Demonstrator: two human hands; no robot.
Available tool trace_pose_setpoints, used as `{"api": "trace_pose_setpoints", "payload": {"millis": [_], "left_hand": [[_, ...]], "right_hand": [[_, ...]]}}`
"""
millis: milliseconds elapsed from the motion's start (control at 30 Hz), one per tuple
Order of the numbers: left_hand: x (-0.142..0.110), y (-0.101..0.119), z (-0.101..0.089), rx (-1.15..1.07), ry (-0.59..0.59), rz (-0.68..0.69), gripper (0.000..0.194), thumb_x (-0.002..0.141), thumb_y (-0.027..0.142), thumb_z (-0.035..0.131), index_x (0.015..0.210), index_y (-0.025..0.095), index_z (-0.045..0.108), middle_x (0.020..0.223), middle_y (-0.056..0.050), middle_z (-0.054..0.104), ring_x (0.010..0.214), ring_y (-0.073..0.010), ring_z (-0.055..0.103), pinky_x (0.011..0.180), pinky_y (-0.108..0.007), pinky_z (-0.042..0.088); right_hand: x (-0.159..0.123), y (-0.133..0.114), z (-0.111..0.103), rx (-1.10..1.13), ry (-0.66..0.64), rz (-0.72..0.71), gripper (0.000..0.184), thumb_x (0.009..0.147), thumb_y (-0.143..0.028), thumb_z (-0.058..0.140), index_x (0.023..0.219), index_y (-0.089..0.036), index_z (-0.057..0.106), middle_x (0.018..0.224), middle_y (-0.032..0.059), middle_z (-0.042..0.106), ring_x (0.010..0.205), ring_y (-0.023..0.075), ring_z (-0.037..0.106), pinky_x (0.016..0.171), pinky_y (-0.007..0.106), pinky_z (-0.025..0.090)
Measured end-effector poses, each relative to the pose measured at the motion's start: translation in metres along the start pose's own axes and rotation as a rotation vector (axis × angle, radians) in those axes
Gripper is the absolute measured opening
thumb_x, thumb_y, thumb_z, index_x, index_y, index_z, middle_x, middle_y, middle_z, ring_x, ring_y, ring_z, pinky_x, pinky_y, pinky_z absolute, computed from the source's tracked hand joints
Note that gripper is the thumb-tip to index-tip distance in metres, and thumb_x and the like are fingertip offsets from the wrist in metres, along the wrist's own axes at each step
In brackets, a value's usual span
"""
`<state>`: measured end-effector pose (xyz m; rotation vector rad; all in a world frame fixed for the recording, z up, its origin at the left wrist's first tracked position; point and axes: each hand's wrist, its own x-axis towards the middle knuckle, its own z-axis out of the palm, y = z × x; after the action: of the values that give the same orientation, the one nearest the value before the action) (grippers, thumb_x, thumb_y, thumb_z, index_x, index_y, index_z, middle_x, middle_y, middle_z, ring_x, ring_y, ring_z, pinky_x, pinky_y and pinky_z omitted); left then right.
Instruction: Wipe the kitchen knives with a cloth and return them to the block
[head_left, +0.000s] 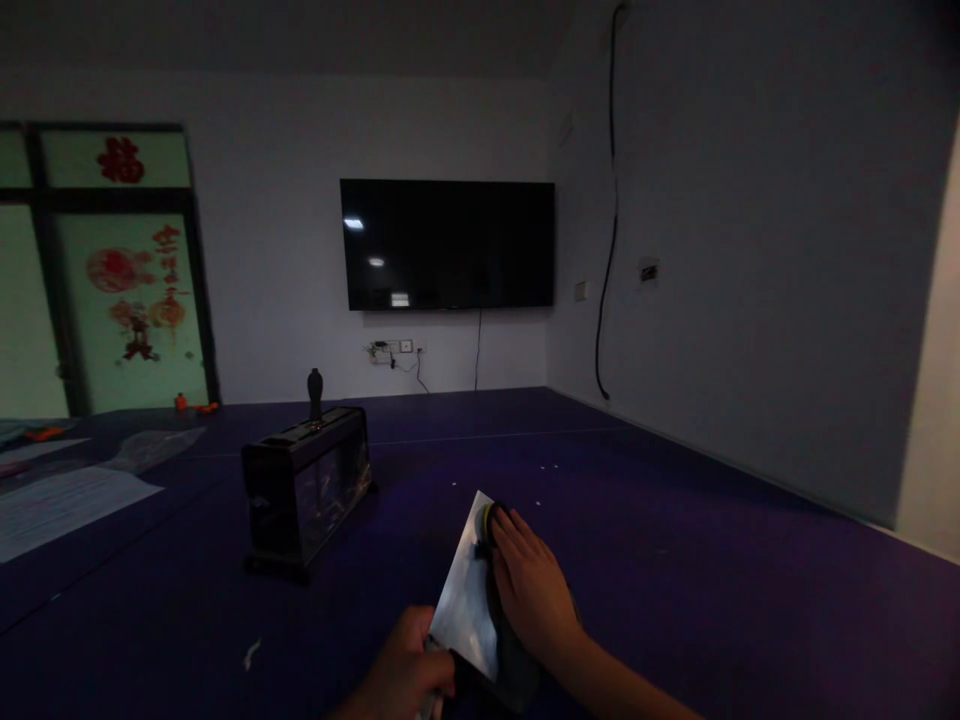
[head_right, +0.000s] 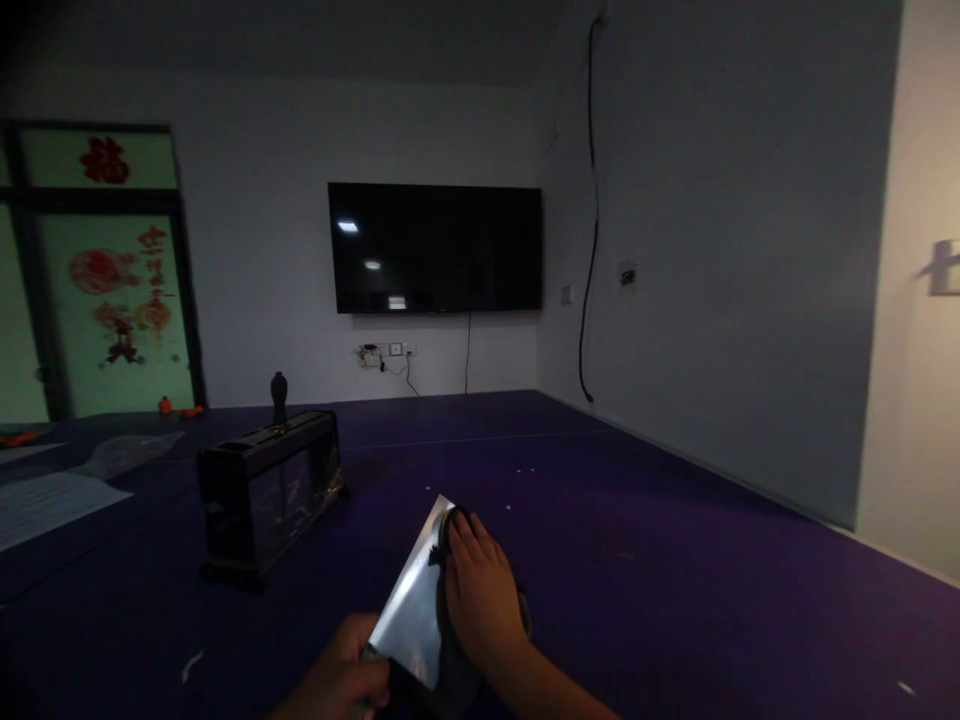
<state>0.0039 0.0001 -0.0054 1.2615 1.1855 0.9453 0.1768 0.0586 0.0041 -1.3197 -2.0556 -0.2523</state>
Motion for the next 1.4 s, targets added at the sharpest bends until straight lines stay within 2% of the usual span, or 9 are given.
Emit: {"api": "trace_pose_setpoints", "payload": {"millis": [167, 367, 567, 800, 933, 1100, 1233, 1400], "left_hand": [[-0.001, 0.007, 0.001, 0.027, 0.03, -0.068, 0.023, 0.047, 0.007, 0.042, 0.067, 0.015, 0.051, 0.04, 0.007, 0.044, 0.028, -0.0055, 0.033, 0.034, -0.019, 0.019], [0.001, 0.004, 0.0, -0.006, -0.007, 0.009, 0.018, 0.049, 0.008, 0.048, 0.065, 0.015, 0.05, 0.039, 0.009, 0.04, 0.029, -0.0047, 0.032, 0.033, -0.019, 0.019], [0.002, -0.003, -0.001, 0.014, 0.03, -0.021, 0.03, 0.049, 0.01, 0.044, 0.078, 0.015, 0.051, 0.042, 0.008, 0.045, 0.03, -0.0059, 0.034, 0.033, -0.019, 0.021], [0.004, -0.006, -0.001, 0.002, 0.036, -0.021, 0.026, 0.049, 0.009, 0.043, 0.073, 0.015, 0.05, 0.038, 0.009, 0.041, 0.028, -0.005, 0.031, 0.033, -0.018, 0.019], [0.002, 0.0, 0.001, -0.005, 0.009, -0.012, 0.024, 0.049, 0.008, 0.044, 0.071, 0.014, 0.052, 0.039, 0.009, 0.042, 0.029, -0.0048, 0.032, 0.034, -0.018, 0.02], [-0.001, 0.006, 0.003, 0.004, 0.053, -0.033, 0.028, 0.047, 0.007, 0.042, 0.072, 0.015, 0.052, 0.04, 0.008, 0.042, 0.028, -0.0047, 0.031, 0.033, -0.018, 0.019], [0.003, 0.0, 0.0, 0.0, -0.003, 0.012, 0.021, 0.049, 0.009, 0.044, 0.068, 0.015, 0.051, 0.039, 0.008, 0.04, 0.029, -0.005, 0.031, 0.033, -0.019, 0.019], [0.007, -0.008, -0.004, -0.008, -0.001, 0.019, 0.024, 0.052, 0.014, 0.05, 0.075, 0.015, 0.053, 0.044, 0.009, 0.043, 0.032, -0.0047, 0.033, 0.036, -0.018, 0.022]], "right_hand": [[0.0, 0.004, 0.006, -0.04, 0.015, 0.079, 0.044, 0.083, -0.021, 0.032, 0.124, -0.013, 0.044, 0.132, 0.0074, 0.04, 0.122, 0.0248, 0.033, 0.096, 0.041, 0.033], [-0.001, 0.006, 0.008, -0.044, 0.038, 0.082, 0.043, 0.083, -0.021, 0.033, 0.123, -0.012, 0.046, 0.13, 0.0094, 0.043, 0.121, 0.0259, 0.035, 0.094, 0.041, 0.034], [-0.001, 0.008, 0.009, -0.06, 0.075, 0.107, 0.041, 0.082, -0.021, 0.034, 0.12, -0.015, 0.048, 0.126, 0.009, 0.047, 0.117, 0.0257, 0.041, 0.092, 0.04, 0.036], [0.0, 0.008, 0.008, -0.036, 0.026, 0.097, 0.043, 0.082, -0.022, 0.034, 0.121, -0.01, 0.048, 0.129, 0.0108, 0.044, 0.12, 0.0263, 0.037, 0.095, 0.041, 0.033], [0.001, 0.011, 0.009, -0.035, 0.023, 0.074, 0.042, 0.082, -0.021, 0.034, 0.12, -0.011, 0.049, 0.127, 0.0108, 0.046, 0.119, 0.026, 0.038, 0.094, 0.041, 0.034], [0.001, 0.01, 0.007, -0.029, 0.008, 0.051, 0.042, 0.082, -0.02, 0.034, 0.121, -0.011, 0.048, 0.125, 0.0104, 0.049, 0.117, 0.0251, 0.04, 0.094, 0.04, 0.034], [0.002, 0.006, 0.003, 0.003, -0.019, 0.042, 0.041, 0.083, -0.019, 0.033, 0.12, -0.012, 0.05, 0.123, 0.0093, 0.051, 0.116, 0.0244, 0.041, 0.094, 0.04, 0.034], [0.002, 0.003, -0.002, 0.027, -0.018, 0.038, 0.039, 0.083, -0.017, 0.034, 0.116, -0.013, 0.053, 0.119, 0.0085, 0.054, 0.113, 0.0241, 0.044, 0.094, 0.04, 0.032]]}}
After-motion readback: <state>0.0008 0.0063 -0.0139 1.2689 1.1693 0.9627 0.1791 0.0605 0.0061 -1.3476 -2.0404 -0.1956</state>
